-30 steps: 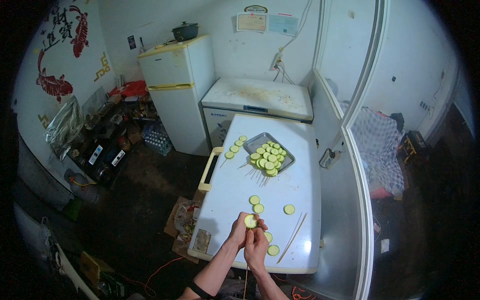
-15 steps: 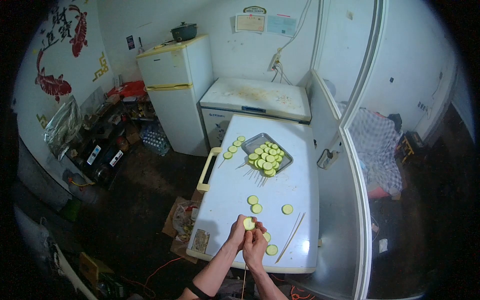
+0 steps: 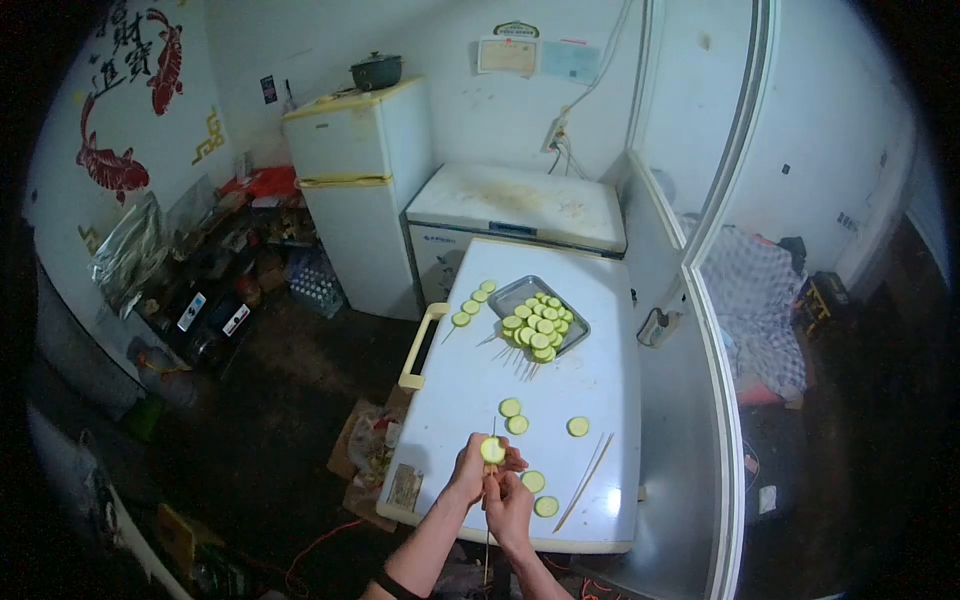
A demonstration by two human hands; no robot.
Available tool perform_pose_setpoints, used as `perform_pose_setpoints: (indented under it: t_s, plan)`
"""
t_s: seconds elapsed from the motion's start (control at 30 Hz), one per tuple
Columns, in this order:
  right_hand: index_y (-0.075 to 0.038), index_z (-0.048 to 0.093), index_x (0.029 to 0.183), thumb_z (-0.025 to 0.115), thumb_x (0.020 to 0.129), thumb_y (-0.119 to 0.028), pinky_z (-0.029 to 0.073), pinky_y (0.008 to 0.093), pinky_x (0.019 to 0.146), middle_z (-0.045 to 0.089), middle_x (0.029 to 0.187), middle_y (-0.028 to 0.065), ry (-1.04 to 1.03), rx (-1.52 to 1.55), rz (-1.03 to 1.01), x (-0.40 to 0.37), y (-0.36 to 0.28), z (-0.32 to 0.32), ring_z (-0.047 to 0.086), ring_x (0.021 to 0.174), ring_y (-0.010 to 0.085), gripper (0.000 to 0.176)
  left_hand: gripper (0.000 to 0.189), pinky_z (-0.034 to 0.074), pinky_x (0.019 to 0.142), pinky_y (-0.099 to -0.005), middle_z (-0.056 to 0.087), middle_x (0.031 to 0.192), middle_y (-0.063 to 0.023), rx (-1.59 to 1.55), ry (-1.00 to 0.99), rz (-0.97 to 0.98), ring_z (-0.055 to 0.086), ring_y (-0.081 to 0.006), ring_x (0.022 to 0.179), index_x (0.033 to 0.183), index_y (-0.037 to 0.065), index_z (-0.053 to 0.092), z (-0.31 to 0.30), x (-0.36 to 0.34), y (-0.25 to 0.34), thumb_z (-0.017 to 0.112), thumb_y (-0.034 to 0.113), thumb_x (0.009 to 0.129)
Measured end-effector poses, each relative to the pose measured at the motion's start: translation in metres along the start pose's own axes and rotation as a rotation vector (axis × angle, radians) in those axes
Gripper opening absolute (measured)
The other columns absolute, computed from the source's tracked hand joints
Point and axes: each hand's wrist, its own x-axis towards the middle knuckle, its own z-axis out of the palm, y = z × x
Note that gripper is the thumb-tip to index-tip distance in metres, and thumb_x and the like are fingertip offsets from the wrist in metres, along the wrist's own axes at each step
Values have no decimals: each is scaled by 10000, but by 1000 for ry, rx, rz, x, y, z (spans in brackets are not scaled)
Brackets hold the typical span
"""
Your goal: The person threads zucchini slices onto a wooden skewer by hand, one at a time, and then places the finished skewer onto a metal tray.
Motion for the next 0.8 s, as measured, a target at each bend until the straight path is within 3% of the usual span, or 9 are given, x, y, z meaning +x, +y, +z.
perform_pose_setpoints:
  t_s: [0.13, 0.2, 0.3, 0.5, 0.57, 0.7, 0.8]
  plan:
    - [52, 618, 877, 599, 975, -126, 454, 273, 531, 631, 632, 61, -49, 59, 52, -7, -17, -4, 580, 551, 107, 205, 382, 554, 854, -461, 656, 876, -155, 16, 29, 52, 694, -351, 857, 967, 35, 569, 6, -7, 14, 376, 365, 967]
    - [46, 605, 894, 597, 973, -114, 444, 264, 541, 625, 648, 57, -219, -49, 81, -20, -21, -10, 581, 584, 104, 179, 386, 550, 855, -460, 656, 875, -157, -6, -13, 111, 691, -348, 858, 959, 36, 571, -9, 4, 19, 362, 359, 972]
    - [44, 603, 888, 602, 970, -110, 451, 270, 549, 631, 654, 60, -222, -12, 135, -32, -22, -11, 588, 595, 106, 174, 385, 555, 840, -448, 651, 845, -143, -19, -44, 180, 696, -331, 839, 945, 45, 565, -14, 6, 24, 317, 335, 996]
    - [34, 618, 884, 612, 967, -139, 434, 270, 523, 651, 647, 69, -61, 46, -4, -1, -8, -6, 576, 570, 102, 192, 410, 541, 884, -472, 656, 884, -160, 54, -54, 41, 685, -351, 860, 974, 34, 572, 7, -18, 8, 327, 362, 1001]
    - [36, 624, 908, 611, 977, -160, 435, 264, 530, 652, 656, 65, -138, 56, 54, -5, -19, -10, 577, 579, 97, 209, 423, 538, 899, -478, 660, 887, -154, 33, 23, 32, 688, -355, 868, 987, 35, 569, 9, -23, 14, 317, 373, 1010]
    - [44, 622, 932, 611, 976, -136, 430, 243, 573, 650, 692, 56, -328, 52, 178, -32, -22, -20, 586, 610, 88, 186, 404, 539, 884, -482, 661, 887, -151, 16, -86, 186, 693, -350, 882, 987, 36, 572, -11, -6, 28, 326, 355, 1016]
    - [34, 618, 914, 606, 971, -109, 423, 247, 565, 629, 692, 48, -207, 76, 143, -24, -19, -13, 561, 606, 94, 155, 403, 541, 875, -475, 657, 886, -150, 52, -90, 177, 689, -339, 872, 993, 36, 570, -3, -13, 24, 321, 352, 1016]
